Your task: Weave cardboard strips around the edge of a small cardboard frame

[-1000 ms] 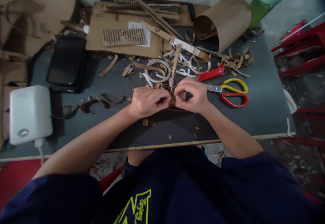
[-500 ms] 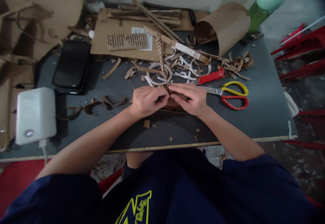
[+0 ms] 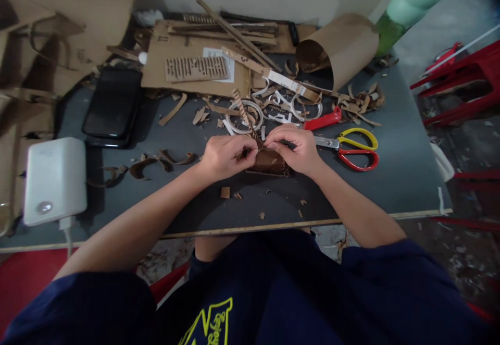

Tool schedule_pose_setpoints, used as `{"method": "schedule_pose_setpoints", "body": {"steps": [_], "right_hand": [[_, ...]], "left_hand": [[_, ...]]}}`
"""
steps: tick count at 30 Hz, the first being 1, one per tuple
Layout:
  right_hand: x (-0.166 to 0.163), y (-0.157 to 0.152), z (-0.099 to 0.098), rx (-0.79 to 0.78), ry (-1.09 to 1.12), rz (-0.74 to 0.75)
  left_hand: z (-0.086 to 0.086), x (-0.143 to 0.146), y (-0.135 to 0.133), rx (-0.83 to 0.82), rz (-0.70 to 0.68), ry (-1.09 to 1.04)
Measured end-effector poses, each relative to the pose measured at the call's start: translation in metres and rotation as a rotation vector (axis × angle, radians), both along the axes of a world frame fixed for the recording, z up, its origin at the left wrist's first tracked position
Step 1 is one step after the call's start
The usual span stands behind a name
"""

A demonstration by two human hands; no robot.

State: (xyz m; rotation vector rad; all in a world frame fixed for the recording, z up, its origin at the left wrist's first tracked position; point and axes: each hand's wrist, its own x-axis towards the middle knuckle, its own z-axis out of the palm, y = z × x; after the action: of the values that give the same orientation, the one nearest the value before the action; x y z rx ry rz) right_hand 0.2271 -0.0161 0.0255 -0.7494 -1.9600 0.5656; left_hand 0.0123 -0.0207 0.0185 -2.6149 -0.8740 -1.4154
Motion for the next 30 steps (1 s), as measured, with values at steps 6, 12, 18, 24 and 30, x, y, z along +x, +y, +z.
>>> {"method": "schedule_pose_setpoints", "body": {"steps": [6,12,18,24,30], "right_hand": [[-0.004,-0.005,0.0,0.121,-0.025,-0.089],[-0.009,-0.008,-0.002,0.103,-0.06,-0.079],[-0.007,-0.004,-0.002,0.159,-0.146,-0.026],[-0.008,-0.003,-0.002,0.172,-0.218,-0.001],[-0.004,-0.002,-0.001,0.146,-0.216,0.039]], "left_hand": [[-0.007,-0.002,0.0,-0.127,-0.015,-0.078],[-0.009,0.003,-0.001,-0.117,-0.003,-0.132],[-0.011,0.003,0.0,-0.188,-0.042,-0.186],[-0.014,0.002,0.002,-0.235,-0.07,-0.26],[-0.011,0.002,0.002,-0.33,-0.072,-0.253]]}}
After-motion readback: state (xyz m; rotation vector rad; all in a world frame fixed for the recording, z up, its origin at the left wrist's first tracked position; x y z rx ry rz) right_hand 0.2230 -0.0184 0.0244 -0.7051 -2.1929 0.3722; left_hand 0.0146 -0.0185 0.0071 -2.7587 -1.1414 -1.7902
